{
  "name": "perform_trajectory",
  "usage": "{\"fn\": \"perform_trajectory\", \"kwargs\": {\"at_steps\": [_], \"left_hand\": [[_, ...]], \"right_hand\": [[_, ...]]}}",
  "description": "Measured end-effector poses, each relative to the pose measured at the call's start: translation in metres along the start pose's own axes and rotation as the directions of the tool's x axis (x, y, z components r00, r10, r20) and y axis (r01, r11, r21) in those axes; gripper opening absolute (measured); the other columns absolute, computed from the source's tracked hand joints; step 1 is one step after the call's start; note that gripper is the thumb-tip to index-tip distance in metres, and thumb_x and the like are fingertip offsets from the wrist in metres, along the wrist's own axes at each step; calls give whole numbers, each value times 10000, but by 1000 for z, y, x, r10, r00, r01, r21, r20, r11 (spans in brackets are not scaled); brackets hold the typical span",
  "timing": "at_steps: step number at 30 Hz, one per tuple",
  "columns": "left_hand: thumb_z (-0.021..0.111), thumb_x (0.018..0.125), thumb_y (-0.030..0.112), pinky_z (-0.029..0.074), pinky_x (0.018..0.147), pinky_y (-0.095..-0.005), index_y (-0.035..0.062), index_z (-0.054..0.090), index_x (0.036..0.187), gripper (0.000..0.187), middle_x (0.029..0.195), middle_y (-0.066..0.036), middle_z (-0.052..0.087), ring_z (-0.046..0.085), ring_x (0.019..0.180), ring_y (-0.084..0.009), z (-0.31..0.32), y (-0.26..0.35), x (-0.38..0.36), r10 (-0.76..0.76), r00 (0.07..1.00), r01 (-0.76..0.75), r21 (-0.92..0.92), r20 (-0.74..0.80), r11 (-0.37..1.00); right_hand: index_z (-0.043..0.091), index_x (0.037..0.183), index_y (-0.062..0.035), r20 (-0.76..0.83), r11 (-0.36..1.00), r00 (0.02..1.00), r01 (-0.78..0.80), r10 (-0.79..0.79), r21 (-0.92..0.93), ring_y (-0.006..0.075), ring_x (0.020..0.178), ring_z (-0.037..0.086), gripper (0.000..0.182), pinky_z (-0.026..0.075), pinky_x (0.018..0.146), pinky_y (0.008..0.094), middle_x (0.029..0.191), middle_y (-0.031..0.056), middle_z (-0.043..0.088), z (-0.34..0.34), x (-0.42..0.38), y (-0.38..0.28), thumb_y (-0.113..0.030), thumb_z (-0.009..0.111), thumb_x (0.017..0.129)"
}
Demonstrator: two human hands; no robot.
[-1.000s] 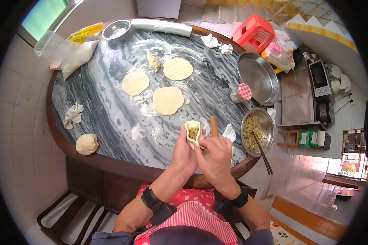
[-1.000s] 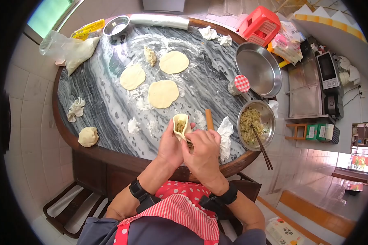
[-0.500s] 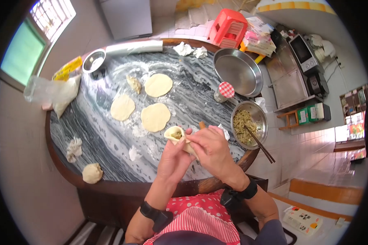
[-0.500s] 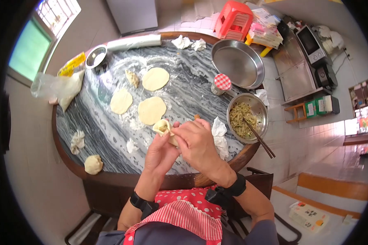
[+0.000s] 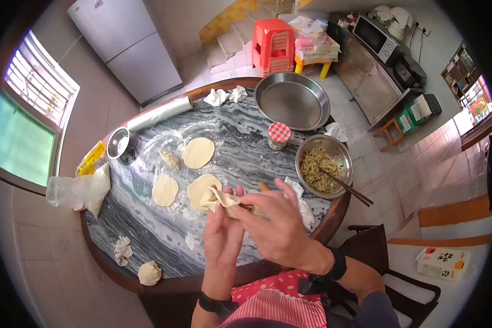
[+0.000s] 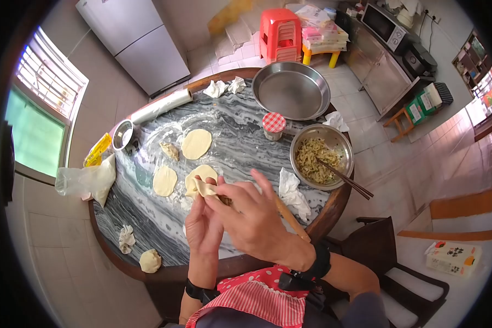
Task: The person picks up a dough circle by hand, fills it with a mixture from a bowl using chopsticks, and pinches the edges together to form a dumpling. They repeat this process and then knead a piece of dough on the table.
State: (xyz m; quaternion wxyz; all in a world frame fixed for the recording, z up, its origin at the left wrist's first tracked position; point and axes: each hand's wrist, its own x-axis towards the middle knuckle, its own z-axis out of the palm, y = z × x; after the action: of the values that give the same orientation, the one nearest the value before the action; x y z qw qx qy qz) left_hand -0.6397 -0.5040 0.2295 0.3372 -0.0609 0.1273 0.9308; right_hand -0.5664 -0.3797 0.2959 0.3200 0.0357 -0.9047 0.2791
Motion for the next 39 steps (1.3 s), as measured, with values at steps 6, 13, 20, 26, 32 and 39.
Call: {"fn": "perform_trajectory", "kwargs": {"at_steps": [6, 13, 20, 26, 32, 39], "left_hand": [[550, 965, 75, 218, 1178, -527, 152, 402, 1418, 484, 1320, -87, 537, 386, 1357, -300, 7, 10, 6, 24, 996, -7, -186, 88, 983], [549, 963, 75, 220, 1179, -520, 146, 395, 1425, 492, 1305, -87, 535, 388, 1356, -299, 18, 4, 0, 4, 998, 9, -196, 65, 981], [537, 972, 98, 190, 1170, -610, 161, 396, 1419, 472, 1296, -74, 527, 415, 1333, -271, 16, 7, -3, 20, 995, 3, -229, 97, 973], [525, 982, 105, 204, 1169, -597, 162, 391, 1421, 462, 1292, -70, 529, 421, 1330, -270, 16, 8, -6, 29, 994, -5, -229, 101, 973], [525, 989, 116, 269, 1157, -533, 157, 385, 1425, 460, 1294, -98, 538, 412, 1339, -289, 13, 10, -10, 55, 996, -42, -173, 73, 984], [522, 994, 132, 324, 1127, -524, 173, 383, 1431, 461, 1302, -92, 536, 424, 1334, -285, 8, 10, -18, 68, 993, -54, -133, 99, 990]], "right_hand": [[661, 1071, 26, 30, 785, 883, -432, 469, 445, 186, 825, 643, 213, 507, 785, 281, 991, 120, 670, -7, -37, 21, -23, 660, 863], [630, 1111, 25, 121, 678, 873, -447, 472, 584, 189, 870, 644, 313, 514, 779, 298, 993, 120, 663, 4, -35, 7, -24, 724, 817], [622, 1121, 7, -7, 807, 933, -309, 361, 504, 229, 867, 647, 411, 525, 770, 322, 993, 127, 646, 12, -33, -2, -4, 776, 740], [603, 1087, 9, -91, 850, 932, -277, 351, 448, 239, 853, 651, 421, 535, 727, 315, 992, 140, 639, 24, -37, -6, 11, 798, 714], [606, 1060, 11, -141, 907, 954, -196, 264, 373, 243, 826, 653, 400, 538, 716, 319, 982, 134, 638, 27, -33, -11, 17, 801, 711], [631, 1002, 10, -154, 922, 968, -132, 199, 364, 268, 823, 655, 307, 530, 703, 332, 947, 141, 640, 29, -30, -12, 46, 772, 731]]}}
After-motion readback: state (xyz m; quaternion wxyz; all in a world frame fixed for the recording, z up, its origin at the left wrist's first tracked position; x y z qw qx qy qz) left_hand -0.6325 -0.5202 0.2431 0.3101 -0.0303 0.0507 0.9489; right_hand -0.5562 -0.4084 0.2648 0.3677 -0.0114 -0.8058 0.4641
